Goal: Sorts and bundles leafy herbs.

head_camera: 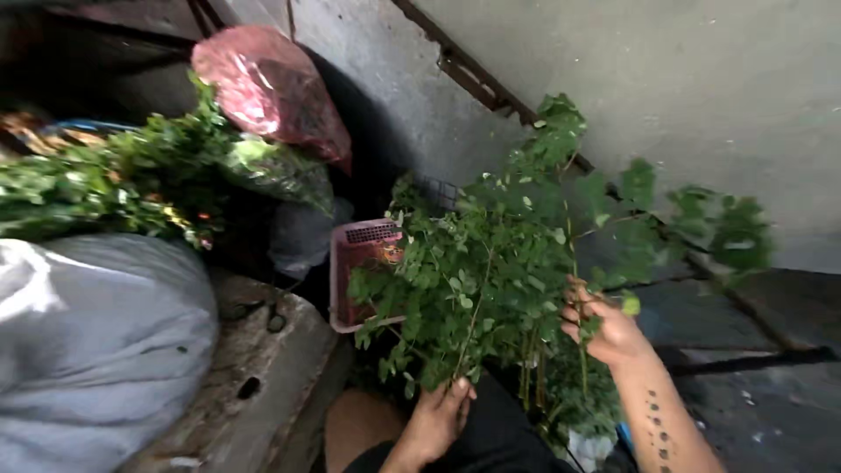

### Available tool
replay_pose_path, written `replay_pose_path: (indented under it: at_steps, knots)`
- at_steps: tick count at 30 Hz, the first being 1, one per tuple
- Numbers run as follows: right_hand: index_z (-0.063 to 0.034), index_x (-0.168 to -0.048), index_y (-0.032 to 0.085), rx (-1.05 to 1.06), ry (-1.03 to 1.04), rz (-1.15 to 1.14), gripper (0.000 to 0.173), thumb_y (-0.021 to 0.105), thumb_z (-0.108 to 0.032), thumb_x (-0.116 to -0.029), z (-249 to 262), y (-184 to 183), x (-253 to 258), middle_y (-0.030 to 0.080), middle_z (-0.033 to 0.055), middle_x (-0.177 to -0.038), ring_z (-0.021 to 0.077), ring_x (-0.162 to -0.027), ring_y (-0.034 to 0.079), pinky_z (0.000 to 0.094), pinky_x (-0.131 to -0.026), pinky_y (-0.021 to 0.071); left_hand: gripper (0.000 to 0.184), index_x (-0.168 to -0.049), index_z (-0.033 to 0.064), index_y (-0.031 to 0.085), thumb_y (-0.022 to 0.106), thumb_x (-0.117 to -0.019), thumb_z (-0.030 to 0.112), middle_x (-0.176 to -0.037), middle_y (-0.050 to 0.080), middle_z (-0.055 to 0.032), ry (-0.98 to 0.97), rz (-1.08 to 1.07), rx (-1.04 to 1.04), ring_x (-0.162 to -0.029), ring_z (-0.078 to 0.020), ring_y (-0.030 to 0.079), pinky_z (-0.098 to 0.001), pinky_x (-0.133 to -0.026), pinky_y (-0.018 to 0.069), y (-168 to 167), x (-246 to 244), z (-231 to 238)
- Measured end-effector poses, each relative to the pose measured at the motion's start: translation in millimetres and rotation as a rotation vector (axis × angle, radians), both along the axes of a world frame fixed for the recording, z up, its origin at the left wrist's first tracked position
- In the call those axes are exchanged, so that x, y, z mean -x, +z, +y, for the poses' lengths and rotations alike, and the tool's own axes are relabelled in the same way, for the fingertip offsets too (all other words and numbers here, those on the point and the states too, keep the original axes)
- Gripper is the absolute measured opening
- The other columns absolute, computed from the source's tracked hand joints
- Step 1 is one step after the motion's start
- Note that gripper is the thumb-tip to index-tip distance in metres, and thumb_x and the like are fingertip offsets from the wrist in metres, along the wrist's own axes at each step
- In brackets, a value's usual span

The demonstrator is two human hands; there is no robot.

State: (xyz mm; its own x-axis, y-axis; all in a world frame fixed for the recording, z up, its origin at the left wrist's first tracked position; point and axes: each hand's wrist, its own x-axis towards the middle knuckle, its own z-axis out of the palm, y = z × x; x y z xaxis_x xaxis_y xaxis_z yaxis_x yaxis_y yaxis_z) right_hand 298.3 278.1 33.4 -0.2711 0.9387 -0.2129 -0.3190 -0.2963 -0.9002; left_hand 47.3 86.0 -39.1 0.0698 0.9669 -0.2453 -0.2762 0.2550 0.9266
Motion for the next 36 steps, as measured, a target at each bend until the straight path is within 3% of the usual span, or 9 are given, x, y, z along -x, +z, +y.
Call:
replay_pose_path:
  at_steps: [11, 13, 16, 19, 23, 27, 30, 33, 36]
  knots:
    - [-0.0125, -0.121, 0.057, 0.433, -0.014, 0.182, 0.029, 0.037, -0.032, -0.1114, 27.3, -39.0, 41.2, 0.059, 0.0001, -0.082, 0.0039, -0.051, 0.053, 0.0154, -0.043, 0.0451, 0.033, -0.097, 0.0172, 0.067, 0.047, -0.1057, 0.042, -0.062, 0.051, 0.0105, 0.112, -0.005, -0.091, -0.047, 0.0024, 0.039, -0.0148, -0.042, 0.0336, 2.6, 17.6, -11.5]
    - [-0.0099, -0.120, 0.058, 0.468, -0.164, 0.007, 0.027, 0.044, -0.030, -0.1088, 33.2, -54.6, 38.0, 0.064, 0.0040, -0.088, 0.0097, -0.064, 0.061, 0.0232, -0.055, 0.0533, 0.032, -0.097, 0.0169, 0.068, 0.055, -0.1021, 0.045, -0.062, 0.054, 0.0101, 0.140, 0.010, -0.099, -0.047, 0.0021, 0.041, -0.0151, -0.043, 0.0358, 5.5, 15.0, -11.3]
    - [-0.0080, -0.146, 0.048, 0.293, -0.457, -0.178, 0.042, 0.052, -0.020, -0.1061, 21.2, -64.7, 23.9, 0.059, 0.0120, -0.135, 0.0233, -0.115, 0.060, 0.0448, -0.093, 0.0515, 0.030, -0.095, 0.0179, 0.070, 0.057, -0.1012, 0.044, -0.062, 0.053, 0.0110, 0.131, 0.052, -0.118, -0.048, 0.0024, 0.043, -0.0148, -0.044, 0.0365, 4.5, 15.5, -10.8]
    - [-0.0027, -0.145, 0.045, 0.043, -0.639, -0.173, 0.043, 0.050, -0.011, -0.1031, -3.9, -55.3, 29.2, 0.050, 0.0153, -0.144, 0.0246, -0.124, 0.055, 0.0435, -0.099, 0.0499, 0.037, -0.089, 0.0173, 0.069, 0.053, -0.1022, 0.048, -0.058, 0.051, 0.0101, 0.081, 0.095, -0.078, -0.044, 0.0008, 0.043, -0.0157, -0.042, 0.0368, 2.1, 16.4, -6.6]
    - [-0.0031, -0.149, 0.040, -0.142, -0.194, -0.223, 0.059, 0.064, -0.022, -0.0990, -43.3, -19.4, 60.0, 0.056, 0.0147, -0.141, 0.0237, -0.120, 0.063, 0.0427, -0.094, 0.0581, 0.039, -0.099, 0.0113, 0.063, 0.045, -0.1074, 0.044, -0.063, 0.054, 0.0044, 0.056, 0.247, 0.144, -0.047, -0.0055, 0.047, -0.0216, -0.045, 0.0431, 21.8, 10.7, 14.9]
    - [-0.0058, -0.165, 0.010, -0.240, 0.205, -0.464, 0.105, 0.070, -0.052, -0.0927, -55.2, 10.2, 95.5, 0.021, 0.0186, -0.168, 0.0244, -0.152, 0.032, 0.0423, -0.121, 0.0365, 0.024, -0.109, 0.0113, 0.062, 0.059, -0.1038, 0.034, -0.060, 0.047, 0.0045, -0.227, 0.212, 0.208, -0.042, -0.0067, 0.044, -0.0234, -0.041, 0.0438, 26.9, -0.8, 31.1]
    - [-0.0024, -0.163, 0.016, -0.313, 0.347, -0.766, 0.100, 0.064, -0.058, -0.0957, -37.0, -2.7, 111.7, 0.020, 0.0246, -0.167, 0.0342, -0.153, 0.028, 0.0504, -0.123, 0.0309, 0.019, -0.115, 0.0135, 0.062, 0.058, -0.1043, 0.029, -0.061, 0.043, 0.0075, -0.500, 0.154, 0.283, -0.044, -0.0064, 0.044, -0.0256, -0.044, 0.0487, 9.5, -4.9, 40.3]
    - [-0.0097, -0.164, 0.020, -0.184, 0.501, -1.008, 0.090, 0.057, -0.060, -0.0989, -14.0, -28.2, 99.0, 0.042, 0.0252, -0.156, 0.0402, -0.143, 0.044, 0.0605, -0.116, 0.0367, 0.019, -0.106, 0.0115, 0.059, 0.055, -0.1067, 0.030, -0.059, 0.042, 0.0069, -0.337, 0.119, 0.473, -0.045, -0.0074, 0.044, -0.0264, -0.046, 0.0495, -6.1, 9.0, 42.6]
    - [-0.0097, -0.154, 0.046, -0.222, 0.517, -1.389, 0.074, 0.053, -0.061, -0.1005, -13.7, -21.0, 53.9, 0.061, 0.0250, -0.138, 0.0454, -0.129, 0.057, 0.0679, -0.106, 0.0419, 0.030, -0.113, 0.0068, 0.060, 0.056, -0.1063, 0.036, -0.065, 0.048, 0.0019, -0.147, 0.318, 0.541, -0.047, -0.0091, 0.047, -0.0259, -0.046, 0.0482, -14.4, 19.9, 35.6]
